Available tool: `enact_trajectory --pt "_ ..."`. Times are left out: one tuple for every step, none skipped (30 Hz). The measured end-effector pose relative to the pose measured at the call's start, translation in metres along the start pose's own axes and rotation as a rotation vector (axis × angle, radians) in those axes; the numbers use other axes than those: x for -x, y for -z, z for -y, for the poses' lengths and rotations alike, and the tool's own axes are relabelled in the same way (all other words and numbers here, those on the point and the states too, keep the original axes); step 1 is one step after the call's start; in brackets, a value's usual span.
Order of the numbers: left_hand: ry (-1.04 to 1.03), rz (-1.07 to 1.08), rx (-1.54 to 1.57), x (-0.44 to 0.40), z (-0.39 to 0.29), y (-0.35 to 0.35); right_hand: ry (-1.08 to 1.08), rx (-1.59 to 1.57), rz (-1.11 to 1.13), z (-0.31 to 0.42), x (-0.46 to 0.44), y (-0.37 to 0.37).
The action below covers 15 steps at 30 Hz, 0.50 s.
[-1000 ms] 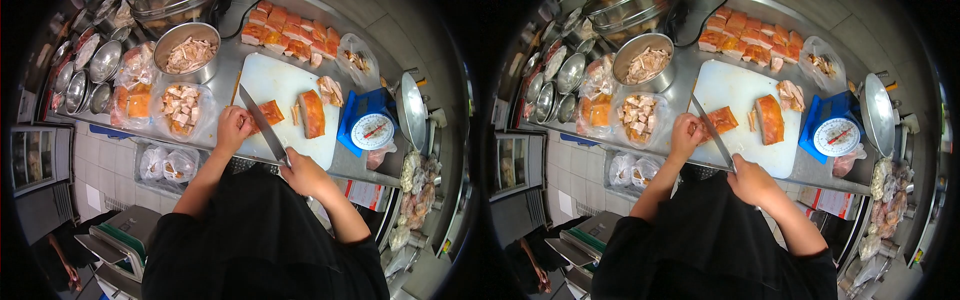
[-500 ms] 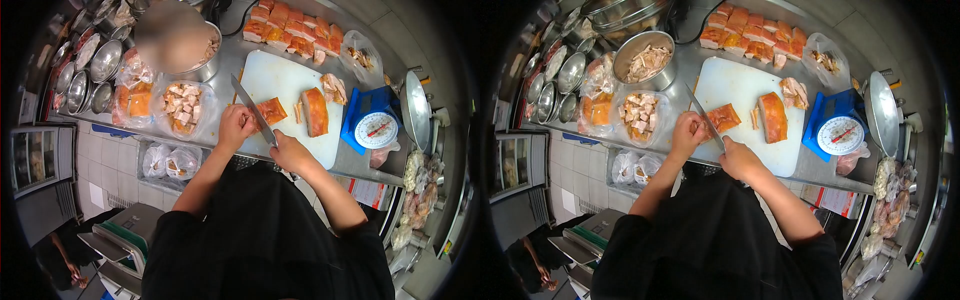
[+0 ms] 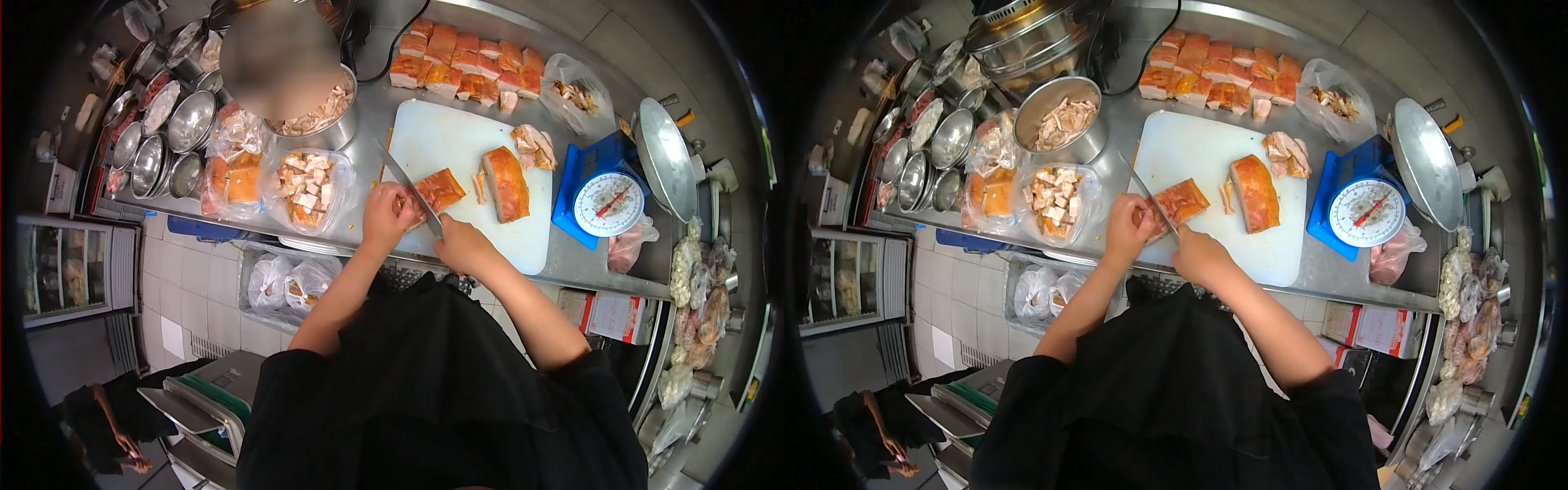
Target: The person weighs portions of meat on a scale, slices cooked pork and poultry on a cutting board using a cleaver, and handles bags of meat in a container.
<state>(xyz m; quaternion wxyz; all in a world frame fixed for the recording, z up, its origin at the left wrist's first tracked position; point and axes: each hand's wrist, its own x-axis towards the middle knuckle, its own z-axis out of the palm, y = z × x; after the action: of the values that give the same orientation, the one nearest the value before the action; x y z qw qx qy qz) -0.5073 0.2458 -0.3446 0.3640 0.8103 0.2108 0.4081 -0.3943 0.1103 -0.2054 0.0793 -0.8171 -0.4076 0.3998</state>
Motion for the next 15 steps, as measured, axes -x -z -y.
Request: enact_trajectory --pt "-0.001 -0.020 -0.011 0.004 -0.004 -0.003 -0.069 -0.011 0.094 -0.001 0.007 0.004" --pt "0.000 -0.018 -0.011 0.002 -0.002 -0.005 -0.071 -0.013 0.094 -0.010 -0.003 -0.005" --pt "0.017 0.000 -0.002 0.000 0.001 -0.006 0.018 0.035 -0.040 -0.023 -0.022 -0.023" --pt "0.041 0.021 0.006 0.006 0.000 -0.006 0.103 0.079 -0.167 -0.031 -0.027 -0.036" --pt "0.038 0.014 0.004 0.009 -0.001 -0.005 0.109 0.083 -0.169 -0.028 -0.026 -0.033" --pt "0.061 0.054 -0.028 0.008 -0.003 -0.003 0.054 0.014 -0.105 -0.023 -0.024 -0.026" --pt "0.077 0.088 -0.059 0.002 -0.005 -0.003 0.003 -0.051 -0.047 -0.020 -0.023 -0.017" --pt "0.060 0.078 -0.058 -0.001 -0.007 -0.004 0.010 -0.046 -0.065 -0.021 -0.019 -0.014" --pt "0.058 0.048 -0.043 0.004 -0.008 -0.003 0.018 0.019 -0.077 -0.025 -0.012 -0.020" --pt "0.055 0.024 -0.031 0.007 -0.007 0.000 0.027 0.076 -0.087 -0.029 -0.003 -0.028" --pt "0.050 0.035 -0.034 0.009 -0.007 0.002 0.008 0.043 -0.049 -0.040 0.017 -0.027" --pt "0.070 0.021 -0.027 0.009 -0.008 0.001 -0.044 0.020 -0.006 -0.050 0.034 -0.027" --pt "0.091 -0.002 -0.016 0.008 -0.009 -0.001 -0.095 0.006 0.036 -0.062 0.050 -0.026" --pt "0.089 -0.010 -0.012 0.008 -0.008 -0.002 -0.082 -0.018 0.030 -0.075 0.064 -0.024" --pt "0.106 0.002 0.022 0.010 -0.006 0.001 -0.067 -0.049 0.030 -0.089 0.078 -0.026"
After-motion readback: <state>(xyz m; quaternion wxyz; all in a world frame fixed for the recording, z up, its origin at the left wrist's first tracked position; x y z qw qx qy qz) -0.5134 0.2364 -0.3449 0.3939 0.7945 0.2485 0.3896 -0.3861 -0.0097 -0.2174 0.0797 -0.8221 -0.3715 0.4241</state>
